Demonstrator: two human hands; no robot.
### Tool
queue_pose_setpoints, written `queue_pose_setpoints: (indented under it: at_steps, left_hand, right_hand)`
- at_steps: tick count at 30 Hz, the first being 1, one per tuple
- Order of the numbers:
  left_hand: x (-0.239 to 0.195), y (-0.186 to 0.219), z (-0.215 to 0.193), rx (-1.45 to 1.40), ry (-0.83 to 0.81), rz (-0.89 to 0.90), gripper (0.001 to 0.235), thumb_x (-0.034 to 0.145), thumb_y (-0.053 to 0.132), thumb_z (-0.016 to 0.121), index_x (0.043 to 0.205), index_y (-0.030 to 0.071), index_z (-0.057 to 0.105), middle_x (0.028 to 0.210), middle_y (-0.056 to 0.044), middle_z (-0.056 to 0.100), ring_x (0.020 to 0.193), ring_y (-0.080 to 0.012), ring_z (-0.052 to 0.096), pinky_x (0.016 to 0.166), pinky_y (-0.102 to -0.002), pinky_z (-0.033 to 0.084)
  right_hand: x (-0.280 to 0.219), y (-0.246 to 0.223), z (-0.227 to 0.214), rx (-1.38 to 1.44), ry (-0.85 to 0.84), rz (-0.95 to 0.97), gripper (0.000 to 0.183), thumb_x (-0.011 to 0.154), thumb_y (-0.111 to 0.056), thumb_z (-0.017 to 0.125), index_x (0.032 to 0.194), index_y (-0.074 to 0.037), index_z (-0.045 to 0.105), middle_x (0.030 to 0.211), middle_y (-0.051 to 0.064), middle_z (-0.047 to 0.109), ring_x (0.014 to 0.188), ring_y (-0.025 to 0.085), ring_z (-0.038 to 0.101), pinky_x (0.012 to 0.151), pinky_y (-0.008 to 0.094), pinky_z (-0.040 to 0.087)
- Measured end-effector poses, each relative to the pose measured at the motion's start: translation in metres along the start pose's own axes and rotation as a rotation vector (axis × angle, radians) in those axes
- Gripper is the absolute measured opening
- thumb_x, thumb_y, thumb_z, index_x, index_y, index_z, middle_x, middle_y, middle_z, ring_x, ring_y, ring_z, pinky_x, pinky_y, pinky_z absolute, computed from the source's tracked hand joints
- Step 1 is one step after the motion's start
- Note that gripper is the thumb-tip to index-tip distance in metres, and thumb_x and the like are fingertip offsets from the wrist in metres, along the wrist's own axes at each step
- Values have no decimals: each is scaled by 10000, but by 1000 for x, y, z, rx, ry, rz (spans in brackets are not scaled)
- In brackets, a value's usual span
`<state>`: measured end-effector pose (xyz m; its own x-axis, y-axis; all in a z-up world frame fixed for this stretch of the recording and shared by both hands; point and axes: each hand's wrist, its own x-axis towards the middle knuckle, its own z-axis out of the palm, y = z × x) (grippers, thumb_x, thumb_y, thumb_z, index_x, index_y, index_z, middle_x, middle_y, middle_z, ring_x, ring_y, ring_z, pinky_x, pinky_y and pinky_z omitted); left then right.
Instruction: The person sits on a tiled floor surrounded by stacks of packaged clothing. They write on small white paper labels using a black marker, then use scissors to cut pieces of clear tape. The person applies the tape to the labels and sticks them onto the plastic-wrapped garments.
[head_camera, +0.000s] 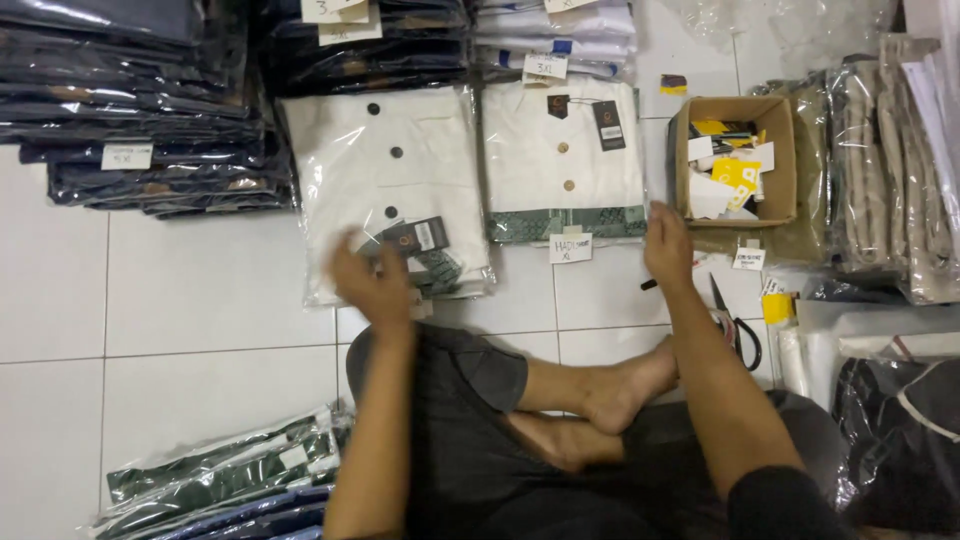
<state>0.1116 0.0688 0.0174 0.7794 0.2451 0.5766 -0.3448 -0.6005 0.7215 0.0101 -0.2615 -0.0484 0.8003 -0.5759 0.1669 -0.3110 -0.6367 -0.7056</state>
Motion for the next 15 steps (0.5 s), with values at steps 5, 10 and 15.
queue_pose_setpoints:
  at_steps: [5,10,15]
  left_hand:
    - [-150,47,43,-469,-816,-415,349,737,161,657,1045,25,564,997,-189,555,972,-370,522,850,-435,411]
    - [-232,11,58,-545,-1184,-663,310,756,233,649,1041,120,604,1021,-92,589,1028,-279,530,900,-380,404]
    - [-198,17,56,-832,-938,-1279,363,824,164,548,1155,42,459,1021,-99,499,939,-189,518,842,-329,467]
  right_hand:
    - [69,86,53,-204,-283,358,610,893,-541,338,1330,-117,316,1271,172,413,1202,301,364,998,443,244]
    - [74,90,64,-105,-107,450,775,627,-485,773,1203,-100,425,1112,174,506,1075,318,477,895,427,360]
    - [45,53,34,634,-350,720,527,675,-118,734,1131,5,501,997,153,569,906,242,574,725,380,489]
